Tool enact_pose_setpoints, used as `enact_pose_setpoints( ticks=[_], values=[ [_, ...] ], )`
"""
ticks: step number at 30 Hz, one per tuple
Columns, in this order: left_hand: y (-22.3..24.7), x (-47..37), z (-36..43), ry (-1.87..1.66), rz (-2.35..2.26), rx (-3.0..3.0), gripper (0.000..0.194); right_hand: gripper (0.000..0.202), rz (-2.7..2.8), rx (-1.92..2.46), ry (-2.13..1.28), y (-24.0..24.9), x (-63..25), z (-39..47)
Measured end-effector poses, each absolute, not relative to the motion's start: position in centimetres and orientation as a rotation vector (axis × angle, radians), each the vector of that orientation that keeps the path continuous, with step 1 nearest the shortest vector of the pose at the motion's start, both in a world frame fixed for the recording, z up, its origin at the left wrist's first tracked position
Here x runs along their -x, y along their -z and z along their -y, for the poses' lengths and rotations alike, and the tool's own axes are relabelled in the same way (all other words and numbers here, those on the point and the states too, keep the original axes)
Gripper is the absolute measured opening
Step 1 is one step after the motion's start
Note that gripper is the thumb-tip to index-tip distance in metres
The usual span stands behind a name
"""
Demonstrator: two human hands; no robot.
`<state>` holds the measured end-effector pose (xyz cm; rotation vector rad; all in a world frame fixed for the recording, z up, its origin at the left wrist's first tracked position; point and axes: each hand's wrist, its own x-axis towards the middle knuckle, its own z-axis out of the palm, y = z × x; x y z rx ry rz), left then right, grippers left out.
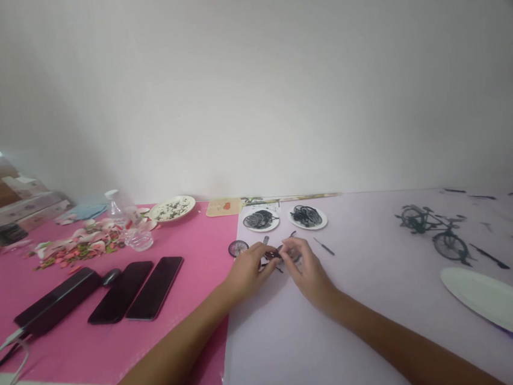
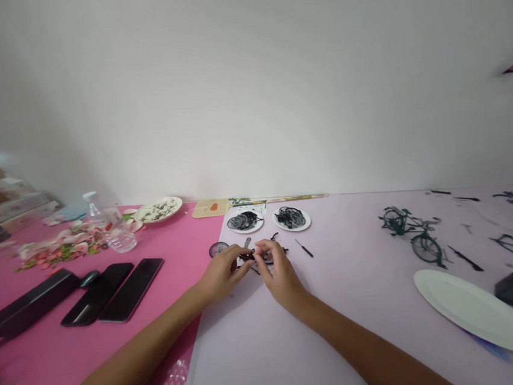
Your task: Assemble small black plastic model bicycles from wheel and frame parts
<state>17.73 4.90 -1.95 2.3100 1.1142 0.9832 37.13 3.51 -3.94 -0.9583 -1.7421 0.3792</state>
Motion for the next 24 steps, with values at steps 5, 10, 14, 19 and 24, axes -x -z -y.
enact_pose_setpoints(
  ticks=[5, 10, 14, 19, 24],
  values=[
    [2.33, -17.96, -5.09, -0.989, -1.079, -2.207, 0.024, 0.024, 1.718, 0.958, -0.434, 3.97, -37.15, -3.61],
    [2.38, -18.35, -5.06, -1.003, -1.069, -2.003, 0.027, 0.025, 1.718, 0.951, -0.466, 4.01, -37.14, -3.62],
    [2.19, -18.49, -4.95, -1.001, -1.07, -1.934, 0.029, 0.025, 1.718, 0.958, -0.472, 4.15, -37.19, -3.7],
    [2.07, -18.53, -4.91, -0.995, -1.098, -1.921, 0.031, 0.024, 1.722, 0.963, -0.479, 4.16, -37.26, -3.76],
    [2.23, -18.61, -4.99, -1.002, -1.106, -1.85, 0.035, 0.028, 1.717, 0.936, -0.46, 4.32, -37.24, -3.89]
  ],
)
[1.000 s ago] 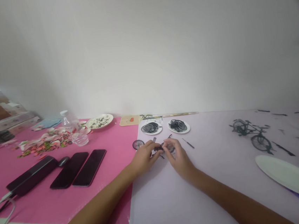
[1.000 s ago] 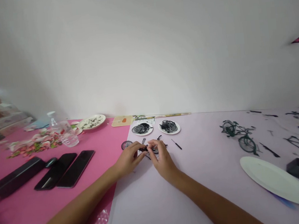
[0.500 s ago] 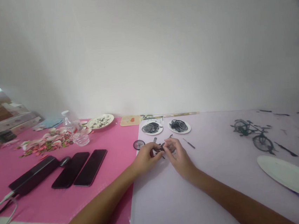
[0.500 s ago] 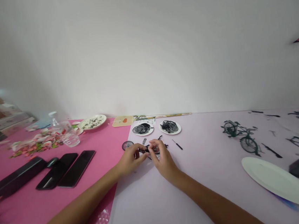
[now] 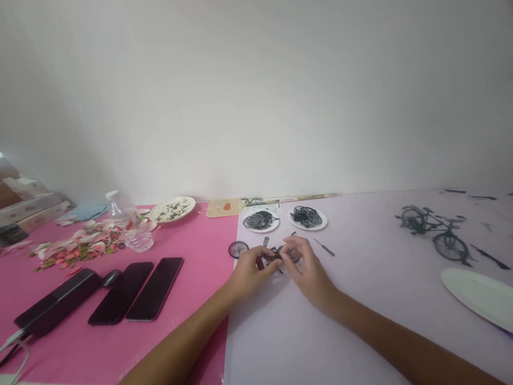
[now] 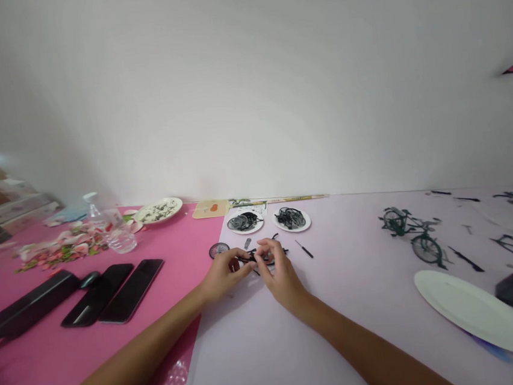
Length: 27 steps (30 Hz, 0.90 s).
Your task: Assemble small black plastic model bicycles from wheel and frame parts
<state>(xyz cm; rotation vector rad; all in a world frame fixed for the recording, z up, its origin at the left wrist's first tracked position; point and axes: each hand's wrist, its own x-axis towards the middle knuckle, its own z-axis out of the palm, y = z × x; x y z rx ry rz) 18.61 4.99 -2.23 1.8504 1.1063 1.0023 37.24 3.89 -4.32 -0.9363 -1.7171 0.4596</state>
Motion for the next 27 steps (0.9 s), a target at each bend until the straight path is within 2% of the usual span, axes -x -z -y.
enact_pose_setpoints(
  ticks=[9, 27],
  values=[
    [2.75, -18.46, -5.47, -1.03, -1.083, -1.671, 0.05, 0.026, 1.717, 0.945, -0.461, 4.12, -37.25, -3.75],
    [3.04, -18.41, -5.83, -1.057, -0.878, -1.492, 0.052, 0.024, 1.719, 0.997, -0.434, 3.9, -37.24, -3.52]
  ],
)
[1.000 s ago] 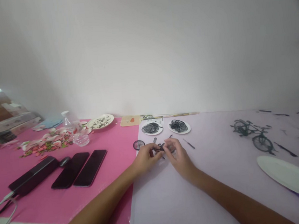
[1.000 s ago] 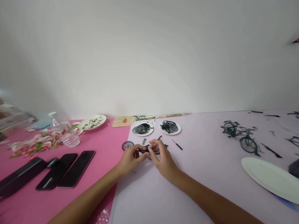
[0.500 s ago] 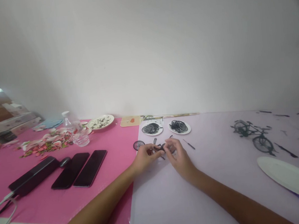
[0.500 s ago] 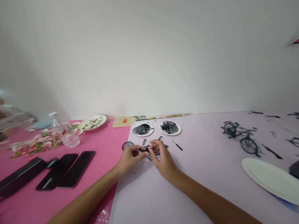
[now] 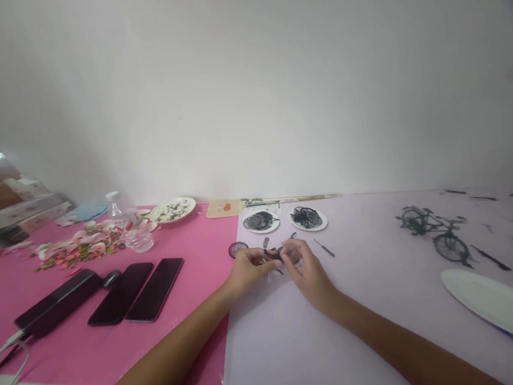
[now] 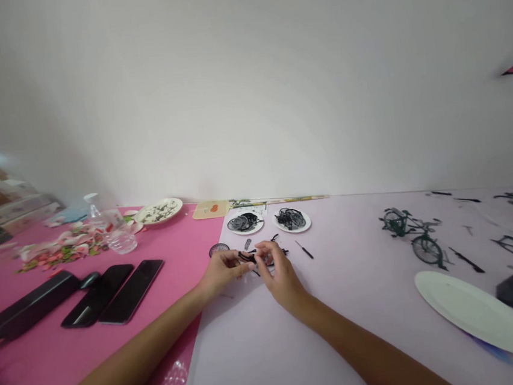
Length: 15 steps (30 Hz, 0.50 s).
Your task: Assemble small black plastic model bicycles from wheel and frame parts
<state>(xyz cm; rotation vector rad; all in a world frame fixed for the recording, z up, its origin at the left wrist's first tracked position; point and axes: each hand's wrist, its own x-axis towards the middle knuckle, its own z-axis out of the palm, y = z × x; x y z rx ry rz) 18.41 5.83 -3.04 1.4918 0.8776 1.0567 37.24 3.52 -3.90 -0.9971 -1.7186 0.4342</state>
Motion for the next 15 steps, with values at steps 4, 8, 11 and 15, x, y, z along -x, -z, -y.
enact_pose_setpoints(
  ticks=[4, 8, 11, 15],
  values=[
    [3.28, -18.44, -5.97, -1.063, -0.868, -1.487, 0.051, 0.023, 1.702, 0.998, -0.438, 3.85, -37.25, -3.52],
    [3.42, -18.51, -6.01, -1.078, -0.843, -1.461, 0.049, 0.023, 1.672, 0.977, -0.502, 4.15, -37.28, -3.75],
    [3.58, -18.53, -6.08, -1.079, -0.848, -1.46, 0.049, 0.023, 1.633, 0.964, -0.559, 4.32, -37.22, -3.91],
    [3.85, -18.56, -6.21, -1.087, -0.852, -1.452, 0.048, 0.025, 1.579, 0.963, -0.63, 4.16, -37.09, -3.89]
  ],
)
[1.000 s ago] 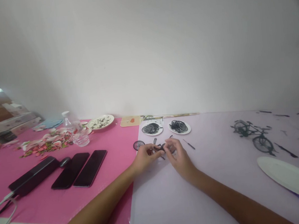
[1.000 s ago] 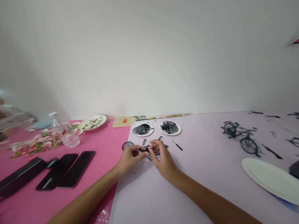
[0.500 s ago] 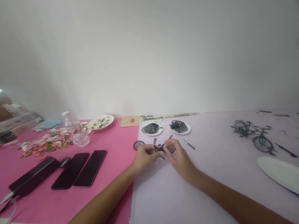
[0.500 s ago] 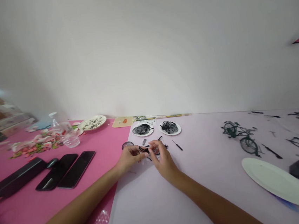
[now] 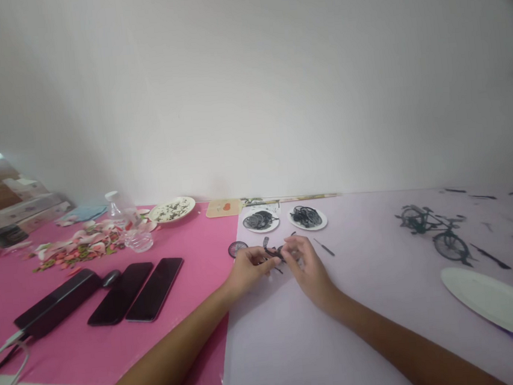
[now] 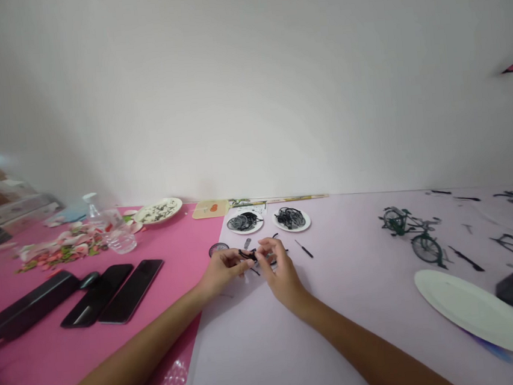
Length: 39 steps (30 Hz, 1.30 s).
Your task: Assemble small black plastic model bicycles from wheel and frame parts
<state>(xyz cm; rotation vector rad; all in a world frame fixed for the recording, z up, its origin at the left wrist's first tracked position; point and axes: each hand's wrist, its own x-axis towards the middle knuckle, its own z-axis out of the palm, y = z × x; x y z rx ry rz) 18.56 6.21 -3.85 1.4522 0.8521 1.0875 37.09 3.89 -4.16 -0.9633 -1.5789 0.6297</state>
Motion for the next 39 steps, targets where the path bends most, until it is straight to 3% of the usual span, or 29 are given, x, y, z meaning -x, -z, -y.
enact_pose_setpoints(
  ticks=[12, 39],
  values=[
    [4.1, -18.6, -6.3, -1.107, -0.872, -1.461, 0.043, 0.035, 1.445, 0.969, -0.857, 4.8, -37.2, -4.5],
    [3.7, -18.9, -5.7, -1.092, -0.826, -1.399, 0.039, 0.045, 1.244, 0.938, -1.022, 5.1, -37.0, -4.4]
  ],
)
